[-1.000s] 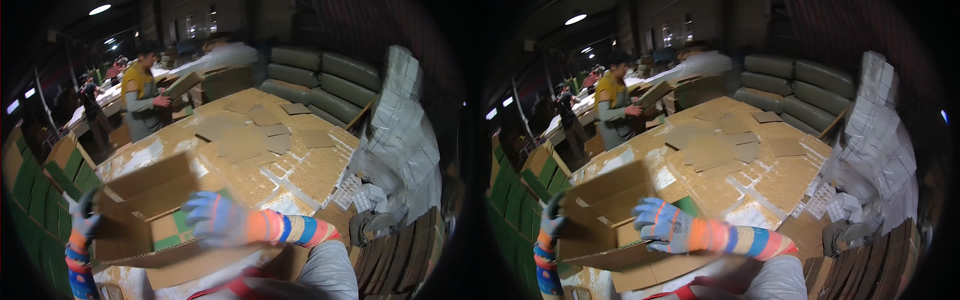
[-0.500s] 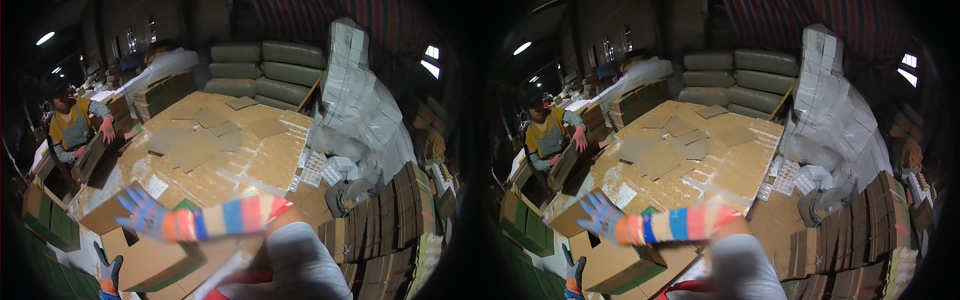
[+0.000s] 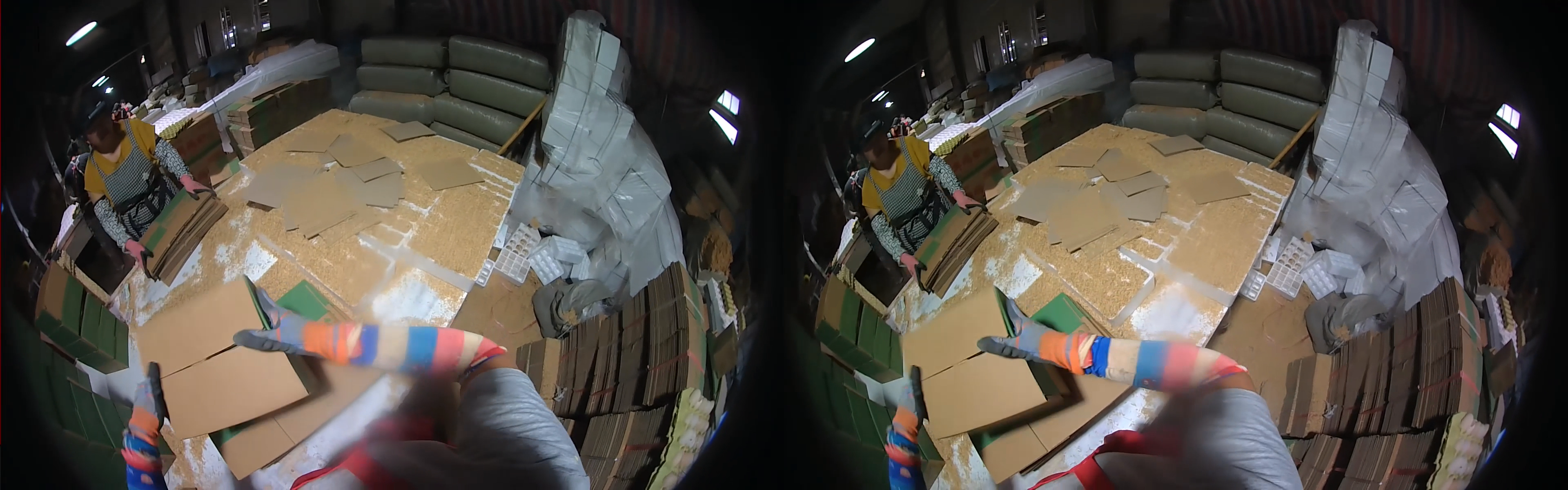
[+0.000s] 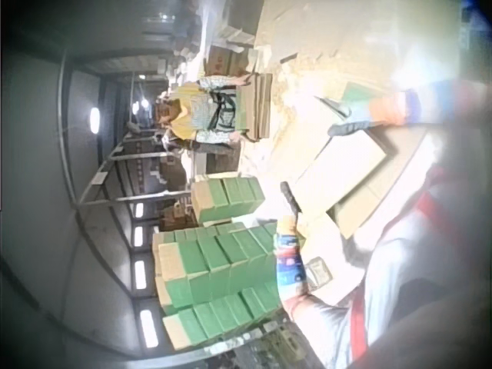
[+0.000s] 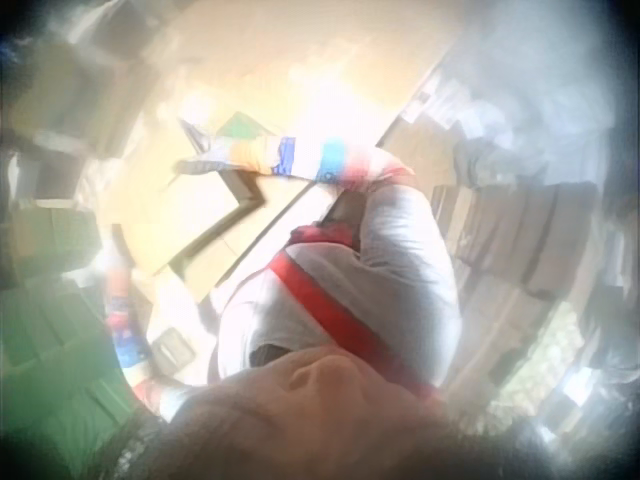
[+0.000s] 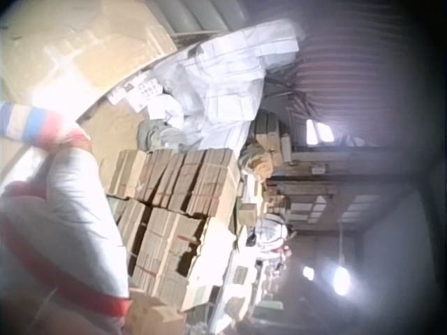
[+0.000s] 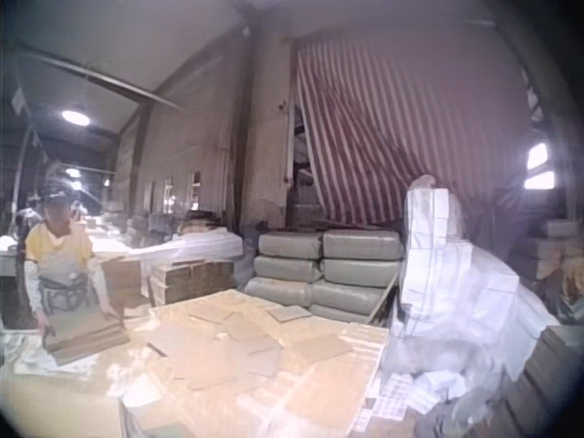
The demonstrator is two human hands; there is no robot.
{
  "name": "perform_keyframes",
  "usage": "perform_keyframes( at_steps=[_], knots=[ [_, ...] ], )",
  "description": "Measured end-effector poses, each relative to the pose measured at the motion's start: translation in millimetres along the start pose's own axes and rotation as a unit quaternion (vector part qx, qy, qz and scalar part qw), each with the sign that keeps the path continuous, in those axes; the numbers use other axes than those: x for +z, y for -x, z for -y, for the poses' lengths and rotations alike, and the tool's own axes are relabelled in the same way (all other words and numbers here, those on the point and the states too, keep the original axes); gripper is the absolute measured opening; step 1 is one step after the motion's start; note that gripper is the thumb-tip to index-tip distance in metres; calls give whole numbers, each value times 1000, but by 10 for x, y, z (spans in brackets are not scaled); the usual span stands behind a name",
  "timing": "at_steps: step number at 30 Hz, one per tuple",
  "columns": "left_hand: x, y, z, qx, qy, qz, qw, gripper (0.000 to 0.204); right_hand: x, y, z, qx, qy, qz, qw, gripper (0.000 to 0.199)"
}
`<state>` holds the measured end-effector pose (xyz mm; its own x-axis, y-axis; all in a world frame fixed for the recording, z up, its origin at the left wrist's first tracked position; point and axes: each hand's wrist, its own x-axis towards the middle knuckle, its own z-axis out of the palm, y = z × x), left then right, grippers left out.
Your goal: The person folds cardboard into boxes, inserts a white tray into each box, and stacks the completed boxes into a tall tower on the table.
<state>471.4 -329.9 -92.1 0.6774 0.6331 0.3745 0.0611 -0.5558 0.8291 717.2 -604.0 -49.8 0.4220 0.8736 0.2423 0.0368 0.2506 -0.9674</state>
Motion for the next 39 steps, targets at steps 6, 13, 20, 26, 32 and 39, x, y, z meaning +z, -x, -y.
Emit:
perform_keyframes(
  at_steps=[6, 13, 20, 26, 32, 39],
  knots=[
    [-60, 1360, 960, 139, -281, 158, 937, 58, -286, 505, -559, 13, 246, -28, 969, 94],
    [-134, 413, 601, -59, -82, 110, 989, 48, -683, 572, -914, 2, 356, 104, 929, 59],
    [334, -581, -543, -207, 99, 132, 964, 66, -1918, 311, -1839, -44, 701, -199, 684, 35],
    [34, 324, -666, -221, -77, 102, 967, 79, -2064, 859, -1622, -26, 587, -21, 809, 33],
    [337, 515, -799, -252, -131, 4, 959, 74, -3592, 663, -1935, 367, 379, -144, 837, 78],
    [479, 474, -872, -239, -12, -28, 971, 64, -3221, 509, -1621, 308, 392, -11, 867, 96]
  ],
)
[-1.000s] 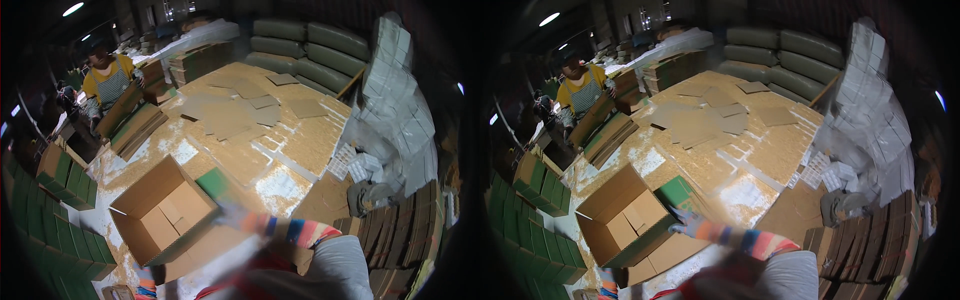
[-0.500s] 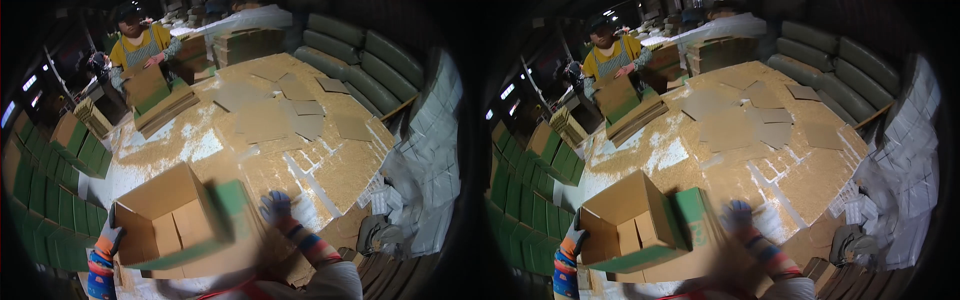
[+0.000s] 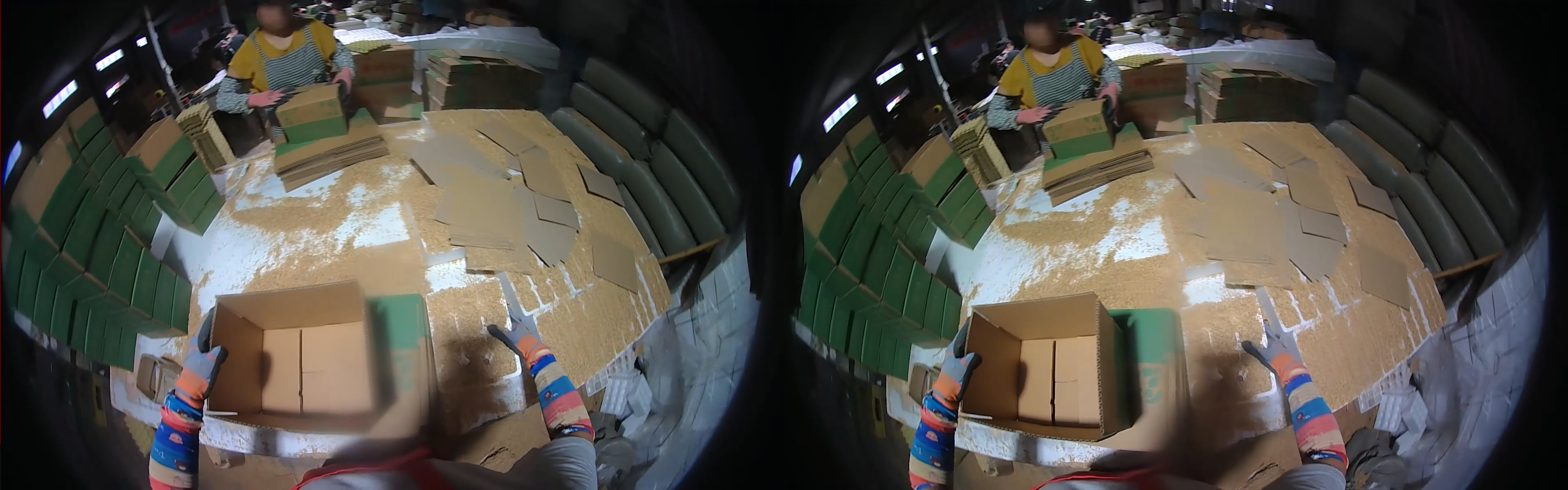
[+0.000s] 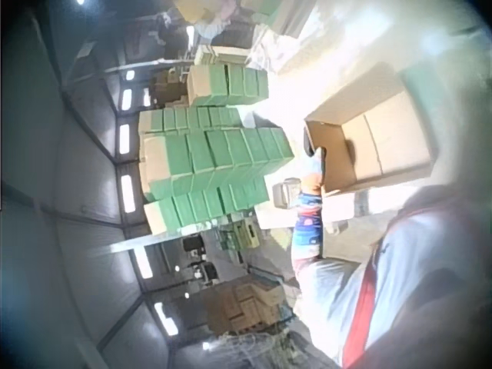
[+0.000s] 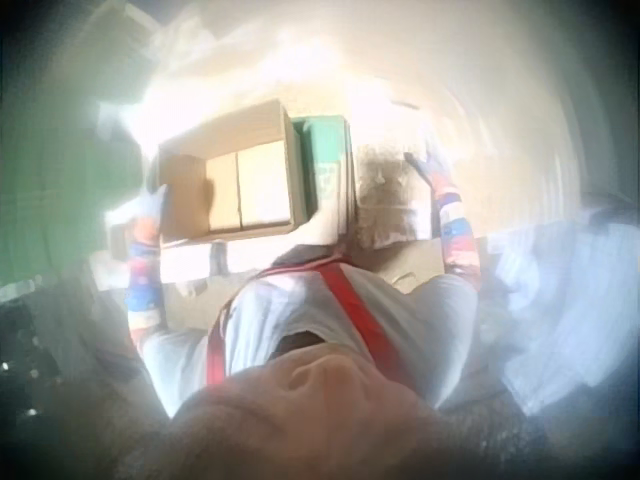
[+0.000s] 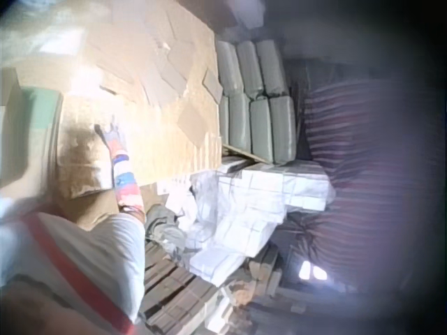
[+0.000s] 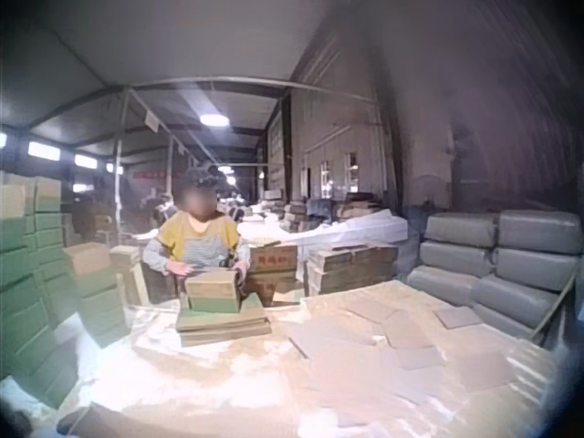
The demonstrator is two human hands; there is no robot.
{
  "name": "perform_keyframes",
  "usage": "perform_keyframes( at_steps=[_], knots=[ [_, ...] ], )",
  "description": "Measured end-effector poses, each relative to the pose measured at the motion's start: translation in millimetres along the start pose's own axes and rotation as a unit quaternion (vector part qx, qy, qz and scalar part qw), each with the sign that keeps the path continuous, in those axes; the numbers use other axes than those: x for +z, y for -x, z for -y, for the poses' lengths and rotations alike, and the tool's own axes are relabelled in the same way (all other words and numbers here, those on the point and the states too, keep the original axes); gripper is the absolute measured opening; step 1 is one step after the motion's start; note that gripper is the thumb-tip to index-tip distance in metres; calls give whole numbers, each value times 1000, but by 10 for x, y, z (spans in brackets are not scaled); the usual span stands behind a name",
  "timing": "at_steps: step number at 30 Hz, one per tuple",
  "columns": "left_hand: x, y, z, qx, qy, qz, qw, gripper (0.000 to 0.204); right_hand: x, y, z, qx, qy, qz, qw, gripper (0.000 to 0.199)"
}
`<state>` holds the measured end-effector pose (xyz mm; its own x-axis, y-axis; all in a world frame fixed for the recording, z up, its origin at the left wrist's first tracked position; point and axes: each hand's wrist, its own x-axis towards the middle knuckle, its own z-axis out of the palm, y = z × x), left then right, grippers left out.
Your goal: The person folds cardboard into boxes, inserts a white tray into each box, and stacks the completed boxes into a tall tower on the table.
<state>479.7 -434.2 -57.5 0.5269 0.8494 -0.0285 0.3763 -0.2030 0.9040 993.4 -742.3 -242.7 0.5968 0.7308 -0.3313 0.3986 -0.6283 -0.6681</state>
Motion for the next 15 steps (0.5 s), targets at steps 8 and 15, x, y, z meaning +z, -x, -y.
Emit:
perform_keyframes(
  at_steps=[8, 15],
  knots=[
    [-71, -15, -58, 17, -41, 22, 999, 61, -897, 271, 905, -106, -266, 9, 958, 60],
    [-40, -101, 376, 39, 42, -44, 997, 63, -1220, 553, 3155, -114, -455, 128, 874, 40]
  ],
)
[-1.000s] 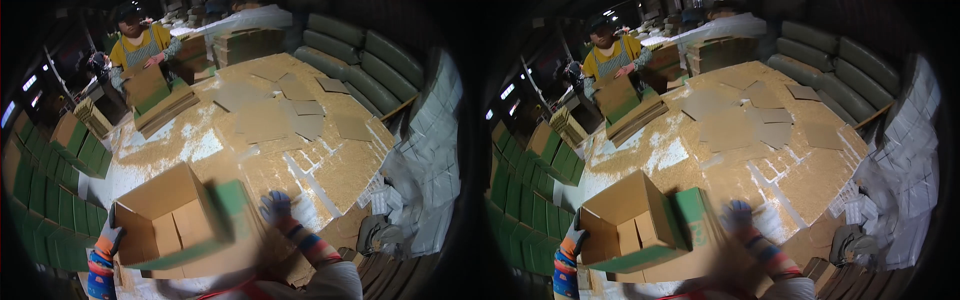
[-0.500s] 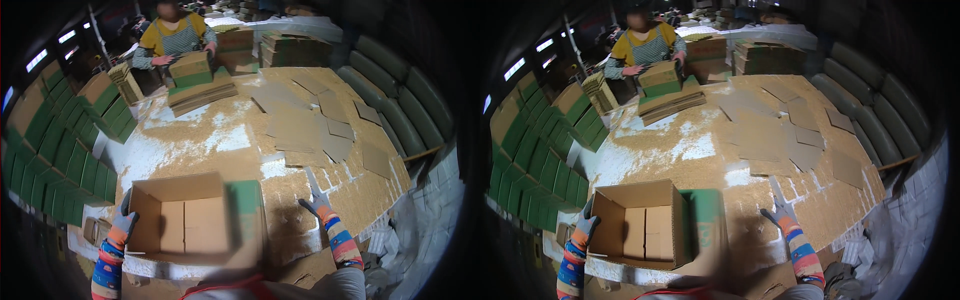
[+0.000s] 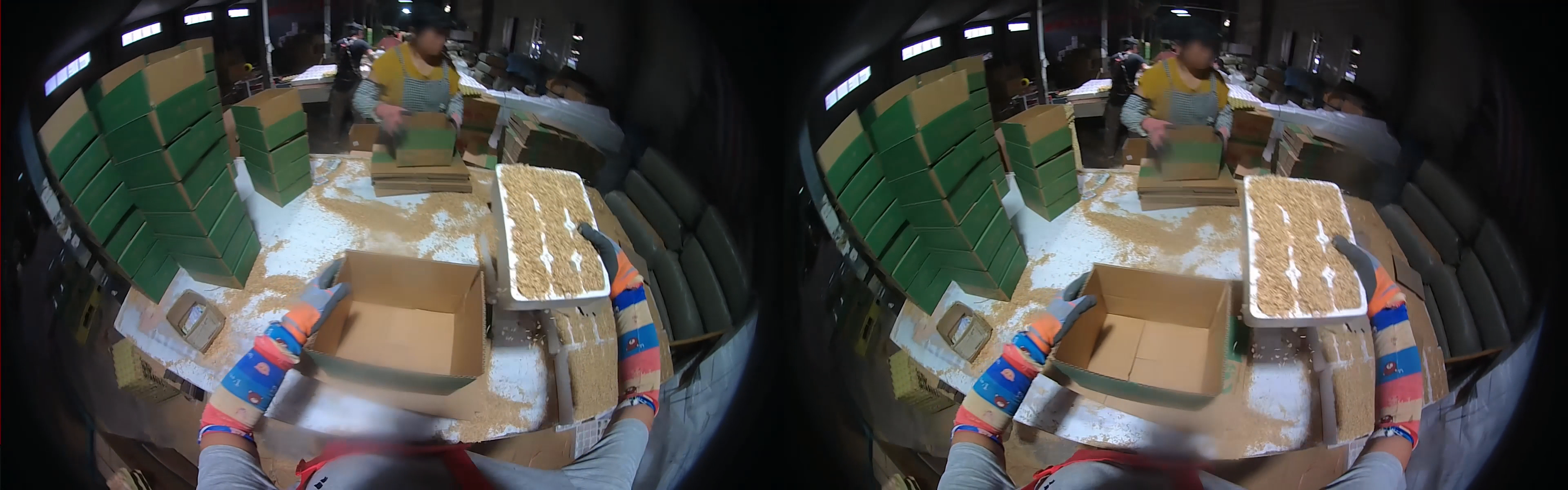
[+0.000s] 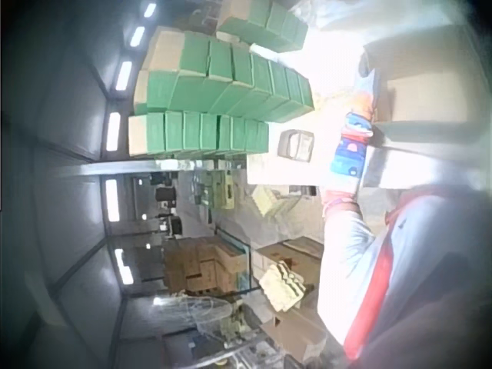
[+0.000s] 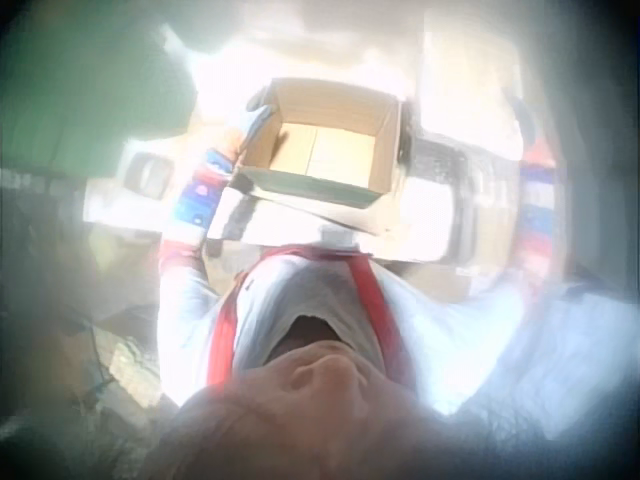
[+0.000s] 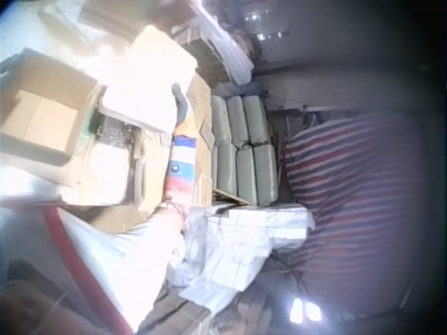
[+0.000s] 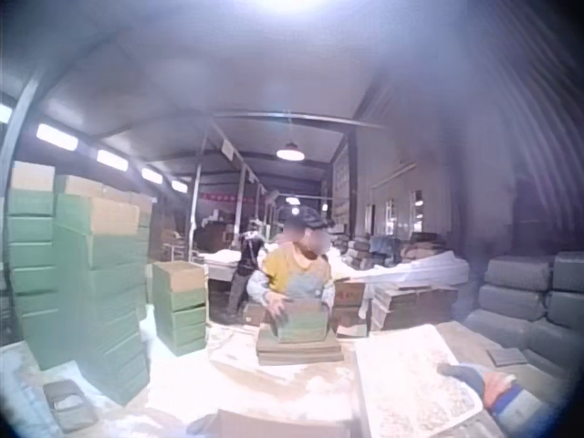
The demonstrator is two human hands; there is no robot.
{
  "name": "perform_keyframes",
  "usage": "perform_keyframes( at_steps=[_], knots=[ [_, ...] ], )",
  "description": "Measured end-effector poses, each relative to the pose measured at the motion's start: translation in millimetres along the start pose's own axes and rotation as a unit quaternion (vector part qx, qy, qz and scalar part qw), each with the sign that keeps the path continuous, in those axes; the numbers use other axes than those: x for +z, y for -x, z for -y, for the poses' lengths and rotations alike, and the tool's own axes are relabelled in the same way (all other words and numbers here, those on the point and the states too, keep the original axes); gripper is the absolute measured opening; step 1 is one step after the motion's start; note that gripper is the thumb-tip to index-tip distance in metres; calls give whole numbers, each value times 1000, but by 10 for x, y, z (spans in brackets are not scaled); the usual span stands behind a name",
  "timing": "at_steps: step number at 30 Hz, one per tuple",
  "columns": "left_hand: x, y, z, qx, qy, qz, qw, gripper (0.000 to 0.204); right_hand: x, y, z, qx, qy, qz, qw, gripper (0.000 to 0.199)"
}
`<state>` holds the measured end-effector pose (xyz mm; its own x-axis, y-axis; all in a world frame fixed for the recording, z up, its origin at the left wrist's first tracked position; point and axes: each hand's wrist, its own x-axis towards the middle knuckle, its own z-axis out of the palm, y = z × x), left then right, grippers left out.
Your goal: The person folds cardboard into boxes, inserts a white tray into each box, and stacks the completed boxes into a tall tower on the table.
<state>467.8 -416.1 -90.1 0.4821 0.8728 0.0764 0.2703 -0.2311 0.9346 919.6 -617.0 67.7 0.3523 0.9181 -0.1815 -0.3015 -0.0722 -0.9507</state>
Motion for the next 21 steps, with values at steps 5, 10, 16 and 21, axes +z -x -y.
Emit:
perform_keyframes(
  at_steps=[5, 10, 16, 21],
  knots=[
    [115, -203, 178, 61, -63, 18, 996, 52, 1162, -186, 80, -36, 97, 135, 985, 43],
    [228, -296, 222, 41, 67, 34, 996, 42, 1594, -489, -240, -19, 276, 301, 913, 53],
    [442, -372, 149, 133, -61, -37, 989, 27, 1317, -1065, -726, 95, 520, 424, 735, 56],
    [227, -391, 465, 19, 220, 51, 974, 44, 1457, -1164, -1552, 79, 555, 357, 748, 81]
  ],
)
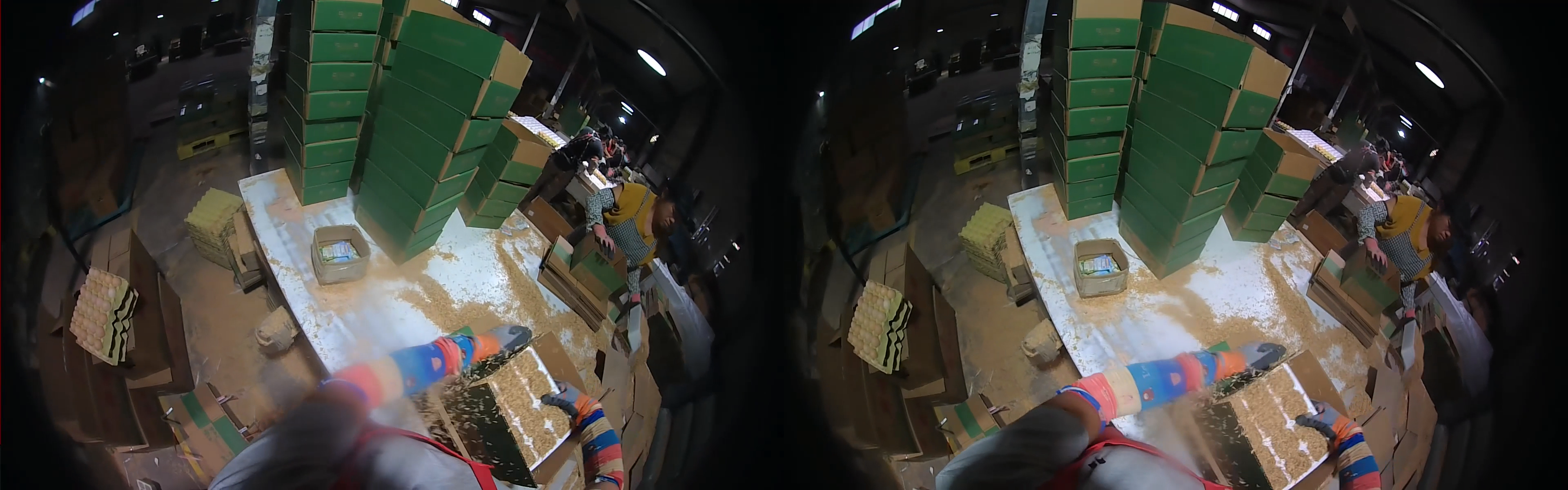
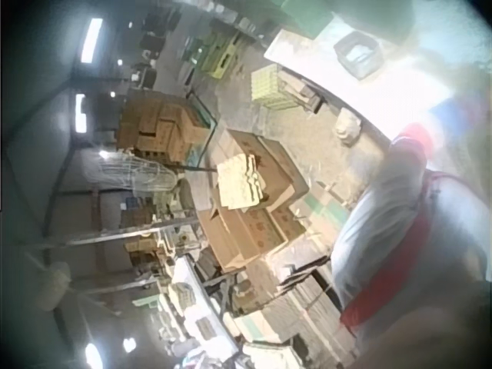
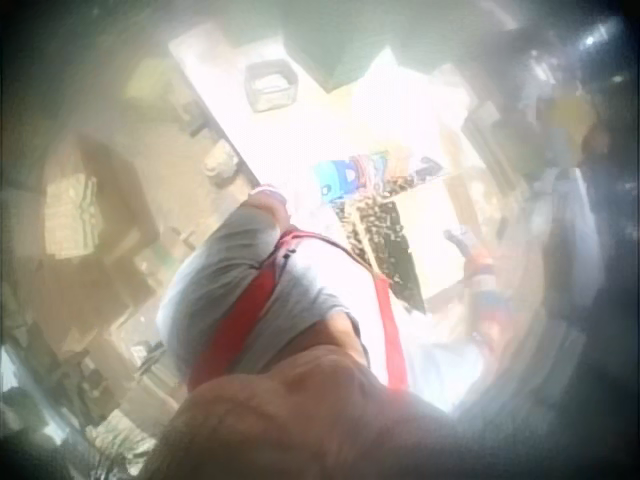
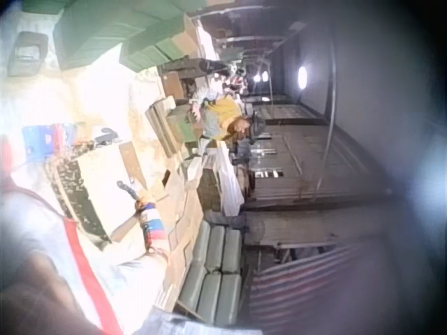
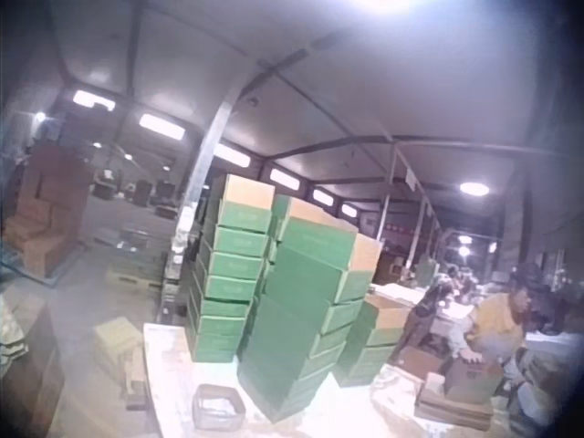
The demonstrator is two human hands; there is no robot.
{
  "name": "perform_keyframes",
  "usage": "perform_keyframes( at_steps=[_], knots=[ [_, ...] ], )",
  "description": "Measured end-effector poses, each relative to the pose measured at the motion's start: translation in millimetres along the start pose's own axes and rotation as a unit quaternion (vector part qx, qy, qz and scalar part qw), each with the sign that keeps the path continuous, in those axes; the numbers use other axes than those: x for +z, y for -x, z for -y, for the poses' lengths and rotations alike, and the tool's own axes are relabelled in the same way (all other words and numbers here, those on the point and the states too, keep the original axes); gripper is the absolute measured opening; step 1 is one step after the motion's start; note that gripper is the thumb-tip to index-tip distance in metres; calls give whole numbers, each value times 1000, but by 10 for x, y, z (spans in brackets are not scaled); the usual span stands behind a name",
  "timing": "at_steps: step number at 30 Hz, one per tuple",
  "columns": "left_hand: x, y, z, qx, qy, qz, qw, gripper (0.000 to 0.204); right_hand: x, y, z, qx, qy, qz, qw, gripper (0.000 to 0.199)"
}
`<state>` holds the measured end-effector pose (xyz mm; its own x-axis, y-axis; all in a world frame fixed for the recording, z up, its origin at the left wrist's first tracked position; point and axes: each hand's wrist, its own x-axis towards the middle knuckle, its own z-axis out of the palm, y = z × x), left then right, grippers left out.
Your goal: The person folds cardboard into boxes, inserts a white tray into each box, and stacks the completed boxes into a tall tower on the table.
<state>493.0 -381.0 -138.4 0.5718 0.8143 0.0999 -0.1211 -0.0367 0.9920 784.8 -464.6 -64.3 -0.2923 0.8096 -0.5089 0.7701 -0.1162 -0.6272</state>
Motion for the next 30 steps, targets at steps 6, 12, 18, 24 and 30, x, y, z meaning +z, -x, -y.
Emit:
perform_keyframes(
  at_steps=[6, 12, 18, 24, 30],
  knots=[
    [-1873, 1065, -168, -191, -694, -280, 635, 63, 394, 284, 63, -93, 95, -209, 969, 60],
    [-3463, 1916, 1253, -124, -843, -246, 461, 31, 710, 615, 809, -26, 354, -321, 878, 26],
    [-2225, 1258, 694, -198, -554, -127, 799, 33, 883, 441, 256, 100, 225, -172, 954, 31],
    [-2340, 1261, 846, -213, -526, -143, 811, 32, 423, 703, 442, -123, 184, -429, 876, 41],
    [-2985, 880, 1581, -183, -383, -191, 885, 32, -66, 1002, -2009, 155, 225, -563, 780, 31]
  ],
)
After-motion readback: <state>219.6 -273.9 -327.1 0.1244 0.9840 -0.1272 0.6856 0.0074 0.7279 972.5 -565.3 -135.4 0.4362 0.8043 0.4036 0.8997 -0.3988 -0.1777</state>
